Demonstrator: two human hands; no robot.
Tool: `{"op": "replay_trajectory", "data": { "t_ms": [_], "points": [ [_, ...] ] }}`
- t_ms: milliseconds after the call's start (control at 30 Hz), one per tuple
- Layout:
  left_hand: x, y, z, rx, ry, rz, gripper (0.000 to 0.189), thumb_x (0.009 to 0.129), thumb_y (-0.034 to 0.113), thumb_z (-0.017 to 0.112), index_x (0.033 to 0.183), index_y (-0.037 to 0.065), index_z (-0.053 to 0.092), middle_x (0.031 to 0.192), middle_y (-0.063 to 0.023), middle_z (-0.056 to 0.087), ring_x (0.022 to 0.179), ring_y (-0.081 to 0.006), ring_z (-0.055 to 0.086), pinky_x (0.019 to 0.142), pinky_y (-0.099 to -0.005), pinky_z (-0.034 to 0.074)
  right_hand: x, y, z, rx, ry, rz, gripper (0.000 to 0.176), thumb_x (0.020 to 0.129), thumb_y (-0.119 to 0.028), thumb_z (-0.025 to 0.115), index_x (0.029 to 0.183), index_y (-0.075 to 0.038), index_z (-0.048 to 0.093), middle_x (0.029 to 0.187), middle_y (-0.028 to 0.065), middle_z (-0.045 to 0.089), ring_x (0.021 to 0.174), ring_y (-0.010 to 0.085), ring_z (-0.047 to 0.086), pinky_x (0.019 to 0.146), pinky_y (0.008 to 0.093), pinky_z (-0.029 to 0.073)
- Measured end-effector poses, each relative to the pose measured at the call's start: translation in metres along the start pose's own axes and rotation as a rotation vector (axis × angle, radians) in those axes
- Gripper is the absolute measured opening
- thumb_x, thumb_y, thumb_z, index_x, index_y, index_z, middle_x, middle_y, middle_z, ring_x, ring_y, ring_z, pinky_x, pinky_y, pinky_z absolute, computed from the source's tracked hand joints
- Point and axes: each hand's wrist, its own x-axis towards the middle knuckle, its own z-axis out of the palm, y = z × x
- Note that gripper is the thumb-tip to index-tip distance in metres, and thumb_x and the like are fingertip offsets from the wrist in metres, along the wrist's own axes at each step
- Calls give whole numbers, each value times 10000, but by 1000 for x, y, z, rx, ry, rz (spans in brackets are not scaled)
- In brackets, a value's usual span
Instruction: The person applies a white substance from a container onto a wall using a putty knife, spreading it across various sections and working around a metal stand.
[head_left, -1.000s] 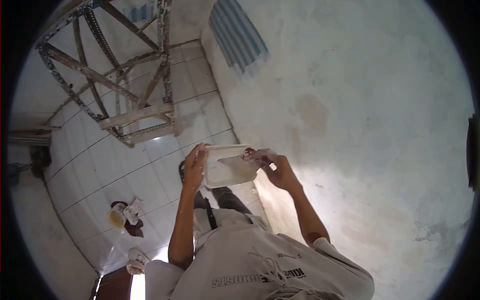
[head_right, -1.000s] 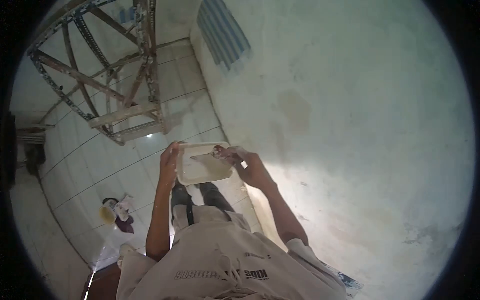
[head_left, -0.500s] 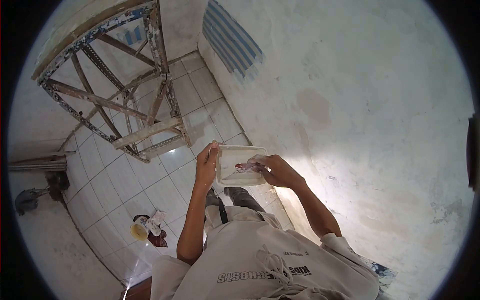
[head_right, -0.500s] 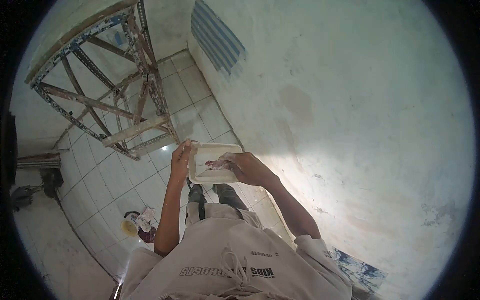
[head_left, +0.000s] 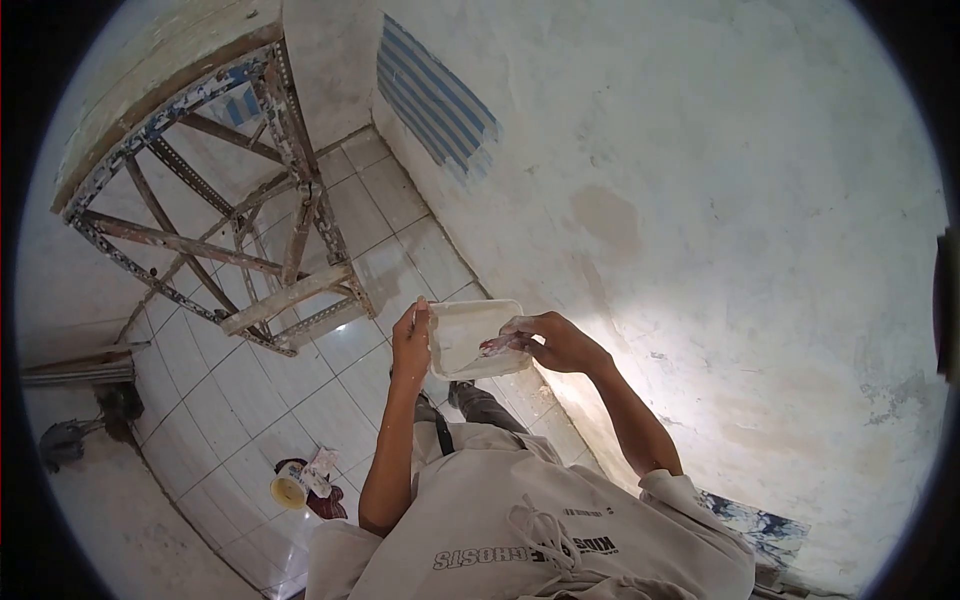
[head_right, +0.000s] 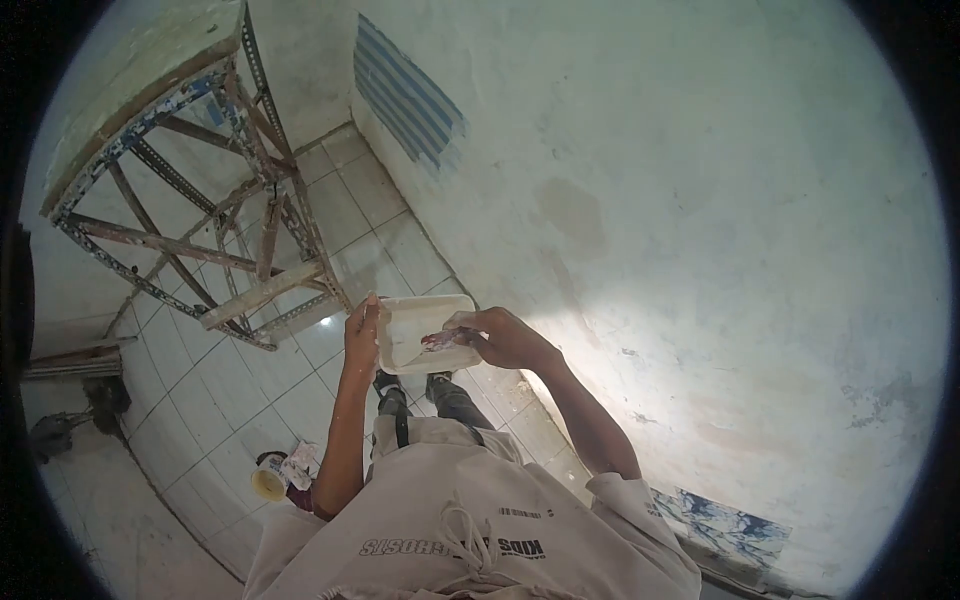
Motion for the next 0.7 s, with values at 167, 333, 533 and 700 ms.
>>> {"op": "replay_trajectory", "data": {
  "t_ms": [167, 333, 533, 700],
  "points": [
    [4, 1, 6, -6, -25, 19, 509, 953, 449, 469, 1022, -35, 614, 839, -65, 614, 769, -124, 534, 707, -265, 441, -1, 12, -7, 32, 4, 45, 327, 794, 53, 515, 1102, -19, 599, 945, 206, 649, 873, 353, 629, 786, 402, 486],
    [17, 4, 23, 53, -33, 58, 519, 947, 465, 473, 1014, -29, 615, 838, -61, 612, 753, -124, 535, 690, -265, 441, -4, 27, -16, 104, 110, 24, 216, 849, -6, 578, 1064, -23, 591, 934, 146, 664, 874, 265, 643, 791, 347, 483],
    [46, 14, 56, 110, -127, 74, 492, 942, 455, 494, 1018, -16, 615, 828, -30, 594, 753, -107, 524, 684, -250, 431, -24, 51, -31, 613, 490, 161, 220, 840, -2, 590, 1060, 17, 596, 1026, 74, 636, 943, 162, 603, 818, 300, 474],
    [77, 26, 101, 86, -235, 32, 448, 940, 438, 510, 1033, 11, 612, 843, -12, 587, 770, -99, 519, 705, -244, 425, -41, 90, -21, 1190, 867, 27, 286, 918, -122, 541, 1165, 17, 510, 1033, 81, 619, 908, 146, 600, 794, 297, 482]
  ]
}}
